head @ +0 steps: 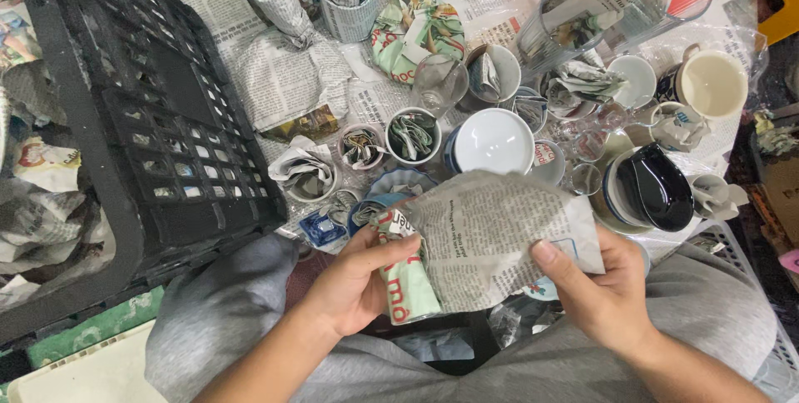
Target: The person sits cross-legged on the floor and wraps various ceramic dishes, including cups, bowls, and plates, using pieces of newspaper. They fold the newspaper around each item individually and place the wrapped items into a nearby basket.
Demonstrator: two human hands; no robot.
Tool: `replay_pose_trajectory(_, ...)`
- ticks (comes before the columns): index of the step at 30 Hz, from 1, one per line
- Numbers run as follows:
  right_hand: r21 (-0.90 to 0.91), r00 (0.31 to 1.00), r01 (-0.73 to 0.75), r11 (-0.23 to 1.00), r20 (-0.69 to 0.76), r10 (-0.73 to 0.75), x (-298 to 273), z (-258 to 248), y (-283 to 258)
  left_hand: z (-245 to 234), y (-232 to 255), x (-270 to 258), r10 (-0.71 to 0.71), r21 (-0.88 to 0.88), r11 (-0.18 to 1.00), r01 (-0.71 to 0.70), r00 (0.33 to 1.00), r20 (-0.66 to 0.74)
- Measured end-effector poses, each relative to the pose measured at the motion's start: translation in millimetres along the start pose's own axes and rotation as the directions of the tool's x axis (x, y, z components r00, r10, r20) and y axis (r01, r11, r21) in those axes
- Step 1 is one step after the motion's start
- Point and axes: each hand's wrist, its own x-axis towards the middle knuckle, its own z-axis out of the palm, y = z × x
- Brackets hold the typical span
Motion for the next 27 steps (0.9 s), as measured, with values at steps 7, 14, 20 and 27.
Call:
replay_pose_trajectory(7, 0.137, 0.997, 0.068, 0.988, -0.037, -0.064, 2.7, -3.8, -6.9, 7.2, 4.2, -1.4, 0.014, 0.042, 0.999, -0.014, 1.0, -0.02)
replay_pose_trajectory(14, -0.057, 0.988, 0.135, 0.989, -0.063, -0.138, 6.5, -3.7, -18.8, -7.9, -1.9, 0.0, 0.04, -0.075, 0.996, -0.037, 0.999, 0.029)
replay_pose_trajectory(20, -0.522, 0.957, 0.179, 0.834, -0.103, -0.27, 10.7, 14.9, -35.5, -2.8, 1.5, -0.1, -0.046, -0.11, 0.993, 0.045, 0.999, -0.009)
replay_pose_trajectory(27, -0.875, 0.65, 0.436, 0.211, 0.145, -0.746, 23.7, 29.7, -48.2, 25.3, 15.0, -9.9, 0.021, -0.027, 0.999, -0.019, 0.997, 0.073)
